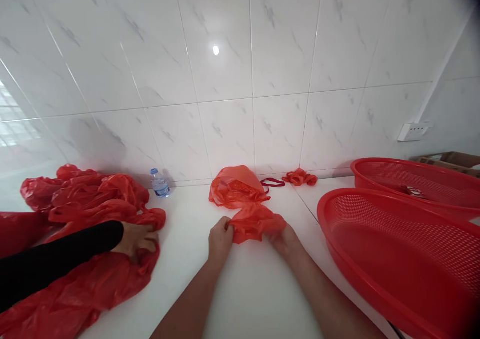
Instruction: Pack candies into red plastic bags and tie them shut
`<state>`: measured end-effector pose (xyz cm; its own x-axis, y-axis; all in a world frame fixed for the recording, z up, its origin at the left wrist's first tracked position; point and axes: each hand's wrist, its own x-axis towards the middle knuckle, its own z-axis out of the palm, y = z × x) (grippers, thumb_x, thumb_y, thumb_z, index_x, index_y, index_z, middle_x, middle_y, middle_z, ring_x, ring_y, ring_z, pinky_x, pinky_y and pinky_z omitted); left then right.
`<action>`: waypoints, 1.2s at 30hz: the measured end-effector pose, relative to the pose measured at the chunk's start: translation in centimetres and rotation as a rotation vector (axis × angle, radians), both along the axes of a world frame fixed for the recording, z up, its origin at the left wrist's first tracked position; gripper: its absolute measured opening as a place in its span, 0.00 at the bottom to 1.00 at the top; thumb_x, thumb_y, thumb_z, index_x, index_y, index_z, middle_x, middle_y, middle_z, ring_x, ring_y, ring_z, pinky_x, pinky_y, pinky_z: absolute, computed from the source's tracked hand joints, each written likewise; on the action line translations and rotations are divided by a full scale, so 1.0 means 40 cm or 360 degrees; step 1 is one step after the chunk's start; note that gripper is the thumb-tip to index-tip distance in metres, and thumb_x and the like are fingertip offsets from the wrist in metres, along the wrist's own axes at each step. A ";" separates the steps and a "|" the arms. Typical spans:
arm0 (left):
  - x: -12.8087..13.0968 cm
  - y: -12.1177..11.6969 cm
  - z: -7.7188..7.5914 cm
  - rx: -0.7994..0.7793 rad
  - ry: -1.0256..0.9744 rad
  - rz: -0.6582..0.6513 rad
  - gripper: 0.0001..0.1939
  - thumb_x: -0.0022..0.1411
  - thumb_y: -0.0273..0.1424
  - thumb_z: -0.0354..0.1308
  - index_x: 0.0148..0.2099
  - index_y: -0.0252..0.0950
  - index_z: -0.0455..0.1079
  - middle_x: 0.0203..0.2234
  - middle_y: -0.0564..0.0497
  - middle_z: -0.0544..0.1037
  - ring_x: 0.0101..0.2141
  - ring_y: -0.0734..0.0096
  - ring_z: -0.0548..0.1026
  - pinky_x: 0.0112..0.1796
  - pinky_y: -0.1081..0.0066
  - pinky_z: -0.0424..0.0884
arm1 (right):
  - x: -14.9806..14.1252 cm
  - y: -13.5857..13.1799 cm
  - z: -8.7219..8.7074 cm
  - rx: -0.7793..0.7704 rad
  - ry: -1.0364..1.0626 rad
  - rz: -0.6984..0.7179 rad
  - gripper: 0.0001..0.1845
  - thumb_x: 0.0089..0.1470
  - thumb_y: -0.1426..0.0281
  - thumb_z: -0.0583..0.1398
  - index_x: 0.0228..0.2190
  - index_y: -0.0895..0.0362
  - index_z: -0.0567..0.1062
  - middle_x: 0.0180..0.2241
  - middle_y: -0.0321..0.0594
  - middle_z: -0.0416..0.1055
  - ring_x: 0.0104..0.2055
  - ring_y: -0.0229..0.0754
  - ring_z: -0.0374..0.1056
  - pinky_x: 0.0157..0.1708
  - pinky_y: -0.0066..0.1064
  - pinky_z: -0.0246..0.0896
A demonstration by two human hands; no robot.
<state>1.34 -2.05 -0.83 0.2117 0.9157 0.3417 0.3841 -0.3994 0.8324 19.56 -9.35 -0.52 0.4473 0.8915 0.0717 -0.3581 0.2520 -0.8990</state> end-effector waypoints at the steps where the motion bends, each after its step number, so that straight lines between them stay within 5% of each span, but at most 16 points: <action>1: -0.006 0.009 -0.004 0.0003 -0.0052 0.0050 0.08 0.55 0.28 0.46 0.29 0.39 0.66 0.20 0.57 0.69 0.22 0.73 0.67 0.24 0.75 0.59 | 0.005 0.001 0.002 -0.0012 -0.0003 -0.0030 0.11 0.39 0.61 0.62 0.24 0.55 0.71 0.26 0.39 0.72 0.31 0.46 0.69 0.28 0.37 0.64; 7: -0.060 0.071 -0.011 0.0043 -0.0271 0.0385 0.06 0.56 0.30 0.46 0.33 0.37 0.64 0.24 0.55 0.70 0.26 0.72 0.69 0.28 0.74 0.66 | 0.048 -0.001 -0.002 -0.0255 -0.0257 -0.0148 0.10 0.35 0.67 0.62 0.24 0.55 0.67 0.18 0.29 0.66 0.19 0.35 0.61 0.18 0.26 0.54; 11: -0.065 0.069 0.004 0.0115 -0.0298 0.0500 0.20 0.53 0.28 0.49 0.50 0.37 0.62 0.39 0.48 0.72 0.37 0.67 0.72 0.36 0.68 0.69 | 0.059 -0.005 -0.002 -0.0381 -0.0489 -0.0102 0.09 0.36 0.68 0.61 0.25 0.56 0.68 0.19 0.29 0.67 0.19 0.34 0.61 0.19 0.25 0.54; 14: -0.038 0.028 0.025 0.0513 -0.0090 0.0271 0.33 0.49 0.27 0.56 0.59 0.38 0.56 0.55 0.43 0.64 0.54 0.57 0.62 0.51 0.60 0.62 | 0.056 -0.006 0.001 -0.0430 -0.0601 -0.0071 0.07 0.40 0.67 0.58 0.25 0.56 0.68 0.20 0.31 0.68 0.20 0.35 0.62 0.19 0.26 0.56; 17: -0.008 -0.019 0.037 0.0748 0.0208 -0.0096 0.30 0.51 0.28 0.56 0.57 0.38 0.60 0.51 0.44 0.69 0.52 0.57 0.65 0.52 0.58 0.60 | 0.052 -0.010 0.009 -0.0462 -0.0739 -0.0135 0.08 0.42 0.65 0.57 0.28 0.56 0.68 0.22 0.33 0.69 0.22 0.38 0.65 0.22 0.28 0.59; 21: 0.004 -0.041 0.031 0.0252 0.0112 -0.0212 0.12 0.55 0.25 0.49 0.39 0.40 0.71 0.33 0.52 0.76 0.34 0.69 0.71 0.37 0.69 0.66 | 0.025 -0.026 0.034 -0.0410 -0.0993 -0.0607 0.23 0.44 0.66 0.58 0.44 0.57 0.66 0.42 0.47 0.68 0.43 0.48 0.65 0.39 0.39 0.62; 24: -0.001 -0.035 0.023 -0.0061 -0.0306 -0.0095 0.06 0.56 0.30 0.52 0.33 0.39 0.70 0.27 0.55 0.74 0.28 0.72 0.68 0.30 0.74 0.63 | -0.038 -0.041 0.049 -0.0034 -0.1679 -0.1068 0.21 0.48 0.69 0.57 0.46 0.59 0.66 0.49 0.51 0.62 0.53 0.52 0.57 0.51 0.45 0.54; 27: 0.004 -0.029 0.018 -0.0184 -0.0557 -0.0083 0.07 0.55 0.35 0.55 0.32 0.37 0.70 0.25 0.55 0.73 0.26 0.74 0.66 0.27 0.75 0.62 | -0.113 -0.047 0.045 0.0220 -0.2306 -0.0993 0.13 0.55 0.72 0.52 0.42 0.58 0.70 0.44 0.48 0.67 0.49 0.48 0.61 0.51 0.43 0.54; 29: 0.011 -0.025 0.014 -0.0252 -0.0660 -0.0125 0.09 0.54 0.37 0.56 0.31 0.36 0.69 0.23 0.55 0.72 0.24 0.75 0.67 0.27 0.75 0.63 | -0.142 -0.042 0.035 0.0020 -0.2483 -0.0741 0.15 0.58 0.71 0.50 0.44 0.58 0.70 0.45 0.47 0.68 0.48 0.46 0.63 0.49 0.39 0.56; 32: 0.011 -0.001 0.007 -0.0360 -0.0903 -0.0104 0.13 0.54 0.41 0.55 0.35 0.36 0.68 0.25 0.53 0.74 0.25 0.73 0.70 0.28 0.73 0.66 | -0.130 -0.031 0.024 -0.0614 -0.2559 -0.0381 0.16 0.59 0.69 0.49 0.44 0.57 0.71 0.43 0.46 0.71 0.42 0.45 0.67 0.40 0.34 0.60; 36: -0.026 0.052 0.006 -0.0419 -0.1156 0.0106 0.12 0.53 0.38 0.53 0.36 0.35 0.65 0.27 0.51 0.73 0.27 0.71 0.73 0.32 0.69 0.69 | -0.062 -0.030 0.030 -0.1036 -0.2510 -0.0317 0.13 0.55 0.73 0.51 0.29 0.60 0.75 0.28 0.46 0.73 0.31 0.44 0.69 0.28 0.32 0.57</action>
